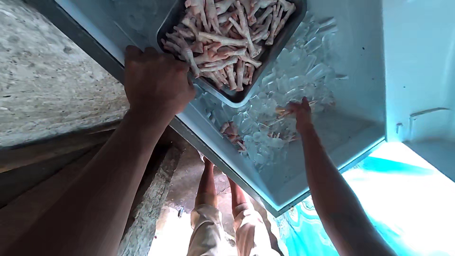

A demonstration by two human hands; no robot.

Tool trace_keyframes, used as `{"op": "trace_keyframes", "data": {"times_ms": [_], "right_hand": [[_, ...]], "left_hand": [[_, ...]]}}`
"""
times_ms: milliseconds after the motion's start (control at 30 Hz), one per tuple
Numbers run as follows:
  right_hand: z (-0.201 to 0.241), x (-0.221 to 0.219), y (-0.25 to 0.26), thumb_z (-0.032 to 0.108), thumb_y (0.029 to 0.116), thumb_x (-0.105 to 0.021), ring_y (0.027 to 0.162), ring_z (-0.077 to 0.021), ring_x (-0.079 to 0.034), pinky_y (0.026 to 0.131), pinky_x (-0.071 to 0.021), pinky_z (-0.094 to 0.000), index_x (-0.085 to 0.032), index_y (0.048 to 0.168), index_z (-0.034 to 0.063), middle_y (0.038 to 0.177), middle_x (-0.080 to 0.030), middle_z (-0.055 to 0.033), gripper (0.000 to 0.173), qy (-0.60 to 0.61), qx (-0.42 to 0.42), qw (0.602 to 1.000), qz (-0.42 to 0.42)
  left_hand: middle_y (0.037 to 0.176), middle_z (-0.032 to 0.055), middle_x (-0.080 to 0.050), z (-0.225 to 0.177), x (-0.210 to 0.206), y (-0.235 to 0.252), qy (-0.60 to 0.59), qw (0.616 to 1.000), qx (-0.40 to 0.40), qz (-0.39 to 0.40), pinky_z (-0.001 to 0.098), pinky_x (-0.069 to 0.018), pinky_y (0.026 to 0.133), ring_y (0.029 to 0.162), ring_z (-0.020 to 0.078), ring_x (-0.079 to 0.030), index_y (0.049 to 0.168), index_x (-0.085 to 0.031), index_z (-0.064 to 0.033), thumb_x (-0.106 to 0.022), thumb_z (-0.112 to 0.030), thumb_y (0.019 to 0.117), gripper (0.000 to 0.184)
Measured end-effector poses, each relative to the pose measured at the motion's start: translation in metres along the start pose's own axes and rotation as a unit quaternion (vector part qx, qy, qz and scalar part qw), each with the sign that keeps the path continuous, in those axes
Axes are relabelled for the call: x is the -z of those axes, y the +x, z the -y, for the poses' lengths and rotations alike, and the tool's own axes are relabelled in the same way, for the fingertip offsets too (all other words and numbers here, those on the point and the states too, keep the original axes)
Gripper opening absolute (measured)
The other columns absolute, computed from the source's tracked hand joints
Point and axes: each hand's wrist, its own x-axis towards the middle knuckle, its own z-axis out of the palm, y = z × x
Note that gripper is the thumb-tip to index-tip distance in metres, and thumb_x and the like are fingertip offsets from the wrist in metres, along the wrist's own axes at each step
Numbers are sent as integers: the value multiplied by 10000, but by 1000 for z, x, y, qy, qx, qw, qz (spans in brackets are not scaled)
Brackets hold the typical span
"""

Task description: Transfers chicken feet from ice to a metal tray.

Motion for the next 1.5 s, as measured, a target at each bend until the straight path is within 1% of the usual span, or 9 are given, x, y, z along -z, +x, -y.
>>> {"op": "trace_keyframes", "data": {"times_ms": [100, 333, 533, 767, 867, 1033, 1200, 1333, 1500], "right_hand": [[-7, -25, -12, 151, 881, -780, 1450, -439, -382, 1163, -376, -558, -136, 1626, -13, 1619, -286, -295, 999, -157, 71, 985, -25], [-16, 28, -43, 55, 904, -724, 1171, -371, -640, 984, -538, -541, -370, 1567, 84, 1349, -604, -245, 752, -306, 55, 924, 221], [-12, 118, 34, 142, 1047, -498, 1195, -426, -637, 1011, -492, -622, -457, 1503, 50, 1341, -638, -227, 467, -364, 119, 917, -116], [-39, 113, 81, 36, 984, -483, 1362, -334, -533, 1151, -423, -449, -525, 1439, -40, 1446, -557, -242, 462, -318, 214, 915, -122], [-34, 99, 71, 12, 964, -544, 1432, -442, -428, 1161, -377, -568, -376, 1570, 41, 1552, -413, -300, 630, -363, 107, 920, -104], [-29, 91, 86, 94, 974, -578, 1112, -495, -644, 867, -548, -660, 49, 1663, 236, 1485, -458, -320, 943, -399, -63, 914, -39], [0, 136, 88, 123, 984, -583, 751, -396, -649, 662, -547, -586, -396, 1535, 154, 1088, -639, -296, 582, -477, -94, 870, 81], [15, 148, 50, 310, 1040, -583, 558, -148, -494, 525, -438, -318, -683, 1217, 152, 745, -579, -72, 258, -545, -183, 794, 195], [5, 141, 60, 11, 992, -550, 1163, -535, -606, 936, -463, -748, -481, 1510, 100, 1415, -546, -308, 530, -426, 68, 901, 46]], "left_hand": [[1033, 212, -713, 1, 1, -1, -2, 1000, -1, 9, 653, -409, 924, 1037, 454, -644, 1124, -727, -87, -512, -251, 1002, 297], [1020, 256, -703, 4, -5, -1, -23, 999, -15, -27, 710, -403, 905, 1014, 504, -643, 1154, -725, -80, -491, -218, 1016, 306], [1065, 244, -711, 11, -15, 4, -26, 999, -6, -23, 723, -398, 925, 1033, 495, -647, 1196, -727, -110, -430, -275, 1019, 383], [1103, 240, -693, 12, -17, 3, -87, 996, 30, -4, 762, -432, 792, 1052, 506, -637, 1158, -729, -142, -455, -276, 1020, 335], [955, 263, -666, 13, -23, 5, -100, 994, 33, -19, 741, -417, 667, 906, 522, -636, 1041, -707, -98, -465, -272, 993, 302], [913, 264, -656, 10, -17, 3, -90, 995, 42, -19, 709, -418, 635, 854, 508, -631, 991, -705, -103, -503, -269, 990, 261], [925, 283, -653, 8, -19, 2, -97, 994, 46, -10, 736, -417, 648, 871, 534, -630, 1017, -694, -83, -491, -250, 996, 264], [1101, 233, -696, 10, -16, 4, -94, 995, 45, 1, 760, -437, 774, 1047, 501, -641, 1123, -740, -150, -465, -244, 1005, 313], [958, 274, -657, 15, -25, 4, -97, 994, 46, -13, 740, -416, 657, 901, 524, -630, 1029, -694, -107, -484, -292, 1007, 280]]}}
